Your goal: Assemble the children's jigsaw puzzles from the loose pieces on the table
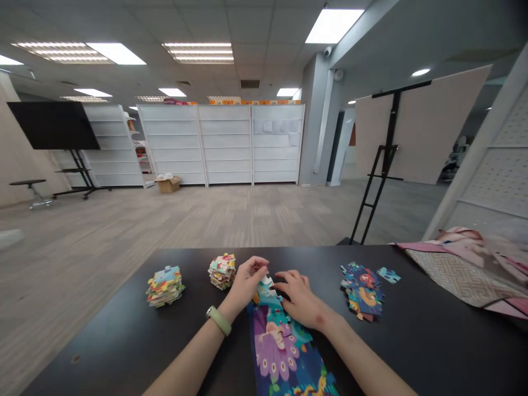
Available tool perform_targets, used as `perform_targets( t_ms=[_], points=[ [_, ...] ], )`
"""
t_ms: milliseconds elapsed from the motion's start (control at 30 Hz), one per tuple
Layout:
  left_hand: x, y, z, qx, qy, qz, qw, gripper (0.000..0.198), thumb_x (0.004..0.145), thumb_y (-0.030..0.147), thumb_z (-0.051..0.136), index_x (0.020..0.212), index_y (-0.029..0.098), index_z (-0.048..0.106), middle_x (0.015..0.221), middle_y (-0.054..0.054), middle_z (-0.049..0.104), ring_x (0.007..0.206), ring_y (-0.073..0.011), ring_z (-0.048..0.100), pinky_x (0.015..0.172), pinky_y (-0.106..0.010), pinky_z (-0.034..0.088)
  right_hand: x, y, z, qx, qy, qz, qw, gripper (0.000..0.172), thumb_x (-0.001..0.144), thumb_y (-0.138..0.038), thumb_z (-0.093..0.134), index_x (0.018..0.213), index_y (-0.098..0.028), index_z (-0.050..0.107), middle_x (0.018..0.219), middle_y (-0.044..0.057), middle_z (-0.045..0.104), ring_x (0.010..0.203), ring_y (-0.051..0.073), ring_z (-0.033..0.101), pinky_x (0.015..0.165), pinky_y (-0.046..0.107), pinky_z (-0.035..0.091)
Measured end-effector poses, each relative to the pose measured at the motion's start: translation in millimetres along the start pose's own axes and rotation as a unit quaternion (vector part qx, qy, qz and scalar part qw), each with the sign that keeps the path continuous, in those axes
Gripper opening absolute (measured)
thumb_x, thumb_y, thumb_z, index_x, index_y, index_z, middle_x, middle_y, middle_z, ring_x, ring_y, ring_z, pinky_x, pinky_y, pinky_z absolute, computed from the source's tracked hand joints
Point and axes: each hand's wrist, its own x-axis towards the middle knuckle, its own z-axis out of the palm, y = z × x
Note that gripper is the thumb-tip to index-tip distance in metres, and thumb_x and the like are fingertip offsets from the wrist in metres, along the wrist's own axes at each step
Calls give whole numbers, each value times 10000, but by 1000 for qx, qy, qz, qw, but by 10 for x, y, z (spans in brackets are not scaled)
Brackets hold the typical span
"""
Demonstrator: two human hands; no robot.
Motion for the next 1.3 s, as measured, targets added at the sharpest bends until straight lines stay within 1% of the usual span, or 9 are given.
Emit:
perform_targets(
  t_ms=[200, 367, 533, 600, 733, 900, 1000, 1133, 1300],
  points=[
    [-31, 120, -47, 11, 9, 15, 1000, 216, 937, 390, 618, 933, 184, 684, 856, -33, 665, 795, -192, 634, 733, -293, 499, -6, -74, -19, 20, -5, 40, 999, 270, 755, -179, 660, 1011, -252, 706, 1089, 44, 697, 1118, 265, 540, 920, 381, 383],
    [-64, 230, -60, 43, 56, 50, 996, 167, 974, 324, 561, 951, 217, 687, 974, -48, 623, 927, -214, 608, 839, -318, 471, 26, 108, -68, 41, 52, 113, 991, 216, 826, -180, 605, 1032, -237, 640, 964, 27, 701, 969, 226, 605, 851, 338, 412],
    [-68, 70, 41, 45, 60, 15, 997, 156, 971, 319, 544, 1008, 192, 625, 917, -48, 642, 860, -202, 636, 769, -298, 499, 23, 195, -146, 49, 119, 144, 981, 217, 884, -193, 568, 1070, -196, 678, 1234, 142, 656, 1199, 330, 528, 959, 448, 387],
    [-72, 41, 94, 53, 30, -2, 998, 165, 957, 331, 551, 983, 179, 608, 864, -45, 656, 782, -192, 642, 693, -277, 503, 26, 105, -147, 79, 111, 106, 985, 285, 929, -255, 556, 1195, -220, 652, 1260, 105, 662, 1153, 276, 574, 934, 388, 429],
    [-90, 149, 56, 106, -59, -21, 992, 183, 960, 310, 504, 998, 179, 626, 869, -38, 688, 761, -189, 652, 706, -285, 513, 33, -114, -57, 135, 45, 37, 989, 392, 930, -268, 556, 1317, -227, 596, 832, -12, 725, 733, 174, 644, 708, 282, 486],
    [-183, 293, -257, 221, -158, -41, 961, 476, 714, 124, 641, 1182, 196, 684, 1135, -94, 702, 1091, -310, 606, 1002, -431, 431, -56, -171, 26, 145, 25, -1, 989, 380, 782, -186, 657, 1159, -182, 700, 1160, 109, 705, 1126, 286, 600, 1025, 424, 410],
    [-230, 294, -363, 258, -208, -59, 942, 636, 572, 75, 715, 1195, 206, 715, 1151, -108, 701, 1092, -353, 604, 1010, -461, 426, -106, -166, 28, 177, 12, -3, 984, 371, 742, -164, 662, 1108, -198, 710, 1133, 95, 706, 1125, 287, 593, 1041, 433, 393],
    [-190, 279, -351, 269, -211, -64, 938, 601, 565, 64, 729, 1144, 223, 737, 1049, -71, 687, 973, -302, 630, 897, -389, 474, -74, -130, -11, 264, 28, 38, 963, 343, 688, -133, 645, 1017, -220, 688, 943, 25, 681, 896, 220, 606, 853, 355, 465],
    [-96, 283, -258, 238, -123, -51, 962, 247, 759, 72, 588, 928, 196, 719, 864, -28, 677, 829, -220, 638, 776, -315, 467, -6, -52, -119, 442, 35, 87, 892, 410, 759, -314, 651, 1151, -196, 630, 962, 32, 693, 813, 175, 637, 779, 319, 501]
  ],
)
